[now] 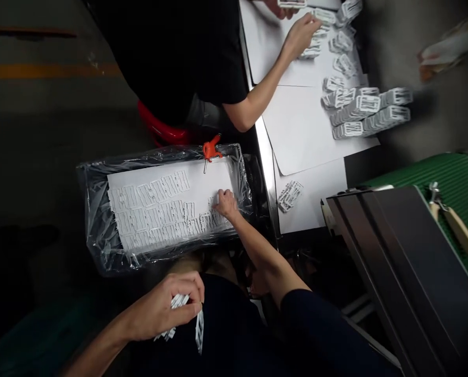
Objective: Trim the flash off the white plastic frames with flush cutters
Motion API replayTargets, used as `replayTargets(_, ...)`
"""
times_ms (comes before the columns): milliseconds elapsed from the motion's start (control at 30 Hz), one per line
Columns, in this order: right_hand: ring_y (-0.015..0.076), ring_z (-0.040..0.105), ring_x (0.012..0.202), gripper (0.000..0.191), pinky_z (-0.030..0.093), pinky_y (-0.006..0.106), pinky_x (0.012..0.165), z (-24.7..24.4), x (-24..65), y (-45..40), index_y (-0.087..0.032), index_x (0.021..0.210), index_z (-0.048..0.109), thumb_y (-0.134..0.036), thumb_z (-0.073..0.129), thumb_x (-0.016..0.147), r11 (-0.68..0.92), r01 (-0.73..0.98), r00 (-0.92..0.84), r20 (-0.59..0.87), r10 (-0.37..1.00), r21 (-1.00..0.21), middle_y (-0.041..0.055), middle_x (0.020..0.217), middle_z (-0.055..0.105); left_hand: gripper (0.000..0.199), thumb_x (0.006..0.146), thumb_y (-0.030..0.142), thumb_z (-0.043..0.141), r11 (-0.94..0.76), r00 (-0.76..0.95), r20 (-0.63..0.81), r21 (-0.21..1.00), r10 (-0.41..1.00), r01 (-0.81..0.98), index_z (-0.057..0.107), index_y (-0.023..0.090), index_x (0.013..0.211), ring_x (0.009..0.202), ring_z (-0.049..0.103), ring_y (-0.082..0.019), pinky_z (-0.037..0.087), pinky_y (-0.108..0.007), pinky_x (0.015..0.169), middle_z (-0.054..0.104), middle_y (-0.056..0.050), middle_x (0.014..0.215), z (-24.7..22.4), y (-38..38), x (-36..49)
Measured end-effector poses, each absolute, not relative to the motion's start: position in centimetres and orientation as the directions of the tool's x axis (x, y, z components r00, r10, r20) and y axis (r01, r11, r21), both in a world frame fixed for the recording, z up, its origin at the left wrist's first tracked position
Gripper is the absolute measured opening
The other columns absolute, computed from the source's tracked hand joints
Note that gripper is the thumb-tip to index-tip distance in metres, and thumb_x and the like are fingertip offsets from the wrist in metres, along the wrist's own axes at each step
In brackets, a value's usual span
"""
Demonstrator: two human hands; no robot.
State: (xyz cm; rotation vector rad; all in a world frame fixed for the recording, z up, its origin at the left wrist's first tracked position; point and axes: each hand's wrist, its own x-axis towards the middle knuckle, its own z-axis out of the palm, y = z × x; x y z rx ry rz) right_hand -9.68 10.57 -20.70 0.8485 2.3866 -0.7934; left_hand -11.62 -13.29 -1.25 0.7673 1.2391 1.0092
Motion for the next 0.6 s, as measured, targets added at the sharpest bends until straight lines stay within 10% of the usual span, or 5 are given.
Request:
replayTargets(367,0.0125,0.061,0.069,0.031,0.045,0.022,0.059,-20.8,-7.4,11.0,-0.020,0.113,0.053,-0.028,0.036,0.089,0.667,0.602,-0.730,-0.641,0.238,-0.439,0.0030,0.090,0.066,0.017,0.084,0.017,0.054,0.376,0.035,-0.382,0.882,0.923,-0.283,0.057,0.015,0.067,0.073,0.054,-0.014,0.040,-0.027,0.070,0.057,-0.003,0.083,-2.5,-13.2,-11.0)
replayTargets(600,0.0258,0.060,0.098,0.039,0.047,0.037,0.077,-20.3,-7.1,5.4,-0.019,0.123,0.050,-0.033,0.052,0.086,0.795,0.487,-0.731,-0.666,0.145,-0.362,0.0160,0.122,0.053,0.017,0.083,0.017,0.056,0.396,0.087,-0.387,0.884,0.918,-0.246,0.057,0.015,0.067,0.073,0.054,-0.014,0.040,-0.027,0.070,0.058,-0.003,0.083,-2.0,-12.5,-10.6)
